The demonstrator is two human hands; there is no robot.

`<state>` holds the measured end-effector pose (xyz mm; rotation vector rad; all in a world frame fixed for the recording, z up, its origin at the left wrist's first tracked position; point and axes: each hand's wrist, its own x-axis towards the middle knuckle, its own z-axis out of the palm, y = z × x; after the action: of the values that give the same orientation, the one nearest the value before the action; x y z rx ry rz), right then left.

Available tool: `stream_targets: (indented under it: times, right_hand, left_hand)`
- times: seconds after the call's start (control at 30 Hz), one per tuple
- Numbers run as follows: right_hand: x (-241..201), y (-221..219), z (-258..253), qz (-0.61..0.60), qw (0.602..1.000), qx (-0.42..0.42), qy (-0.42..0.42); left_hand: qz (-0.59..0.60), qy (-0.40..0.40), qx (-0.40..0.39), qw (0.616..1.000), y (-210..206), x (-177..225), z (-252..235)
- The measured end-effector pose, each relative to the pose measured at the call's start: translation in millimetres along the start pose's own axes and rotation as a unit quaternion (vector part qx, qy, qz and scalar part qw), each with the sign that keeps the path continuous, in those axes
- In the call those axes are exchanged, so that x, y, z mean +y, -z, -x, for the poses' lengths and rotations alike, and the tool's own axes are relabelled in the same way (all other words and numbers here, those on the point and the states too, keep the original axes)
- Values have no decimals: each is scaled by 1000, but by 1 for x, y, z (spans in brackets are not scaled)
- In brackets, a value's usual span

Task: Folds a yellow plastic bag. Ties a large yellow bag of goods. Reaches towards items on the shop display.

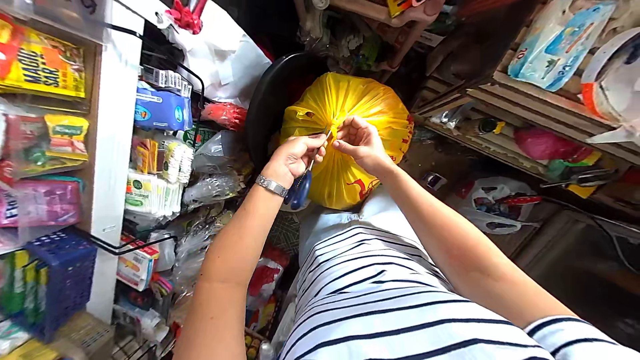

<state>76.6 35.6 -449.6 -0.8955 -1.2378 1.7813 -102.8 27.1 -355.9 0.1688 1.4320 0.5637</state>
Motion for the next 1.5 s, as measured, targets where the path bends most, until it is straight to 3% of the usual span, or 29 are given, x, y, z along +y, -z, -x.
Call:
stream_targets:
  times: [0.1,0.17,0.27,0.37,0.43,0.47,0.53,0.63,0.73,0.83,0.93,1.07,1.2,1.27,1.4,1.5]
  right_hand:
    - [-2,4,-2,35,999,-26,-8]
    - [-5,4,-3,44,998,-35,-19]
    - [-4,1,-2,12,999,-17,-37]
    - [-1,-5,-2,-47,998,15,-43]
    - [0,-7,-1,-62,996,25,-53]
    - [0,-6,-1,-65,996,31,-58]
    - [1,-5,-2,-68,995,39,-65]
    - [0,-4,-3,-60,995,43,-69]
    - [-4,-2,-5,-55,996,35,-69]
    - [-7,1,-5,-75,992,16,-98]
    - [-20,-2,-13,-104,979,53,-169]
    - [-21,-5,-20,-150,953,96,-244]
    - [-23,-6,-21,-141,959,111,-218]
    - [-23,-6,-21,-133,963,114,-206]
    - [-20,-2,-20,-183,951,98,-230]
    - [-21,4,-20,-204,937,78,-273]
  left_hand:
    - [101,68,-44,992,11,-2,-7]
    - [143,53,-51,987,12,-11,-9]
    - [-8,-142,40,989,2,-34,-11]
    - [-227,-359,139,895,0,-48,-14]
    - [-293,-415,181,842,-1,-52,-14]
    - [-295,-413,188,841,-3,-53,-13]
    - [-254,-373,174,875,-7,-51,-13]
    - [-156,-299,105,936,-6,-41,-16]
    - [-76,-218,32,972,0,-32,-20]
    - [-3,-173,-4,985,2,-37,-23]
    - [-32,-230,12,973,-1,-45,-23]
    - [-145,-370,26,917,0,-54,-28]
    - [-202,-419,29,885,6,-58,-31]
    - [-259,-457,59,849,7,-53,-31]
    - [-384,-555,137,725,0,-50,-33]
    - [-479,-630,177,586,-3,-52,-33]
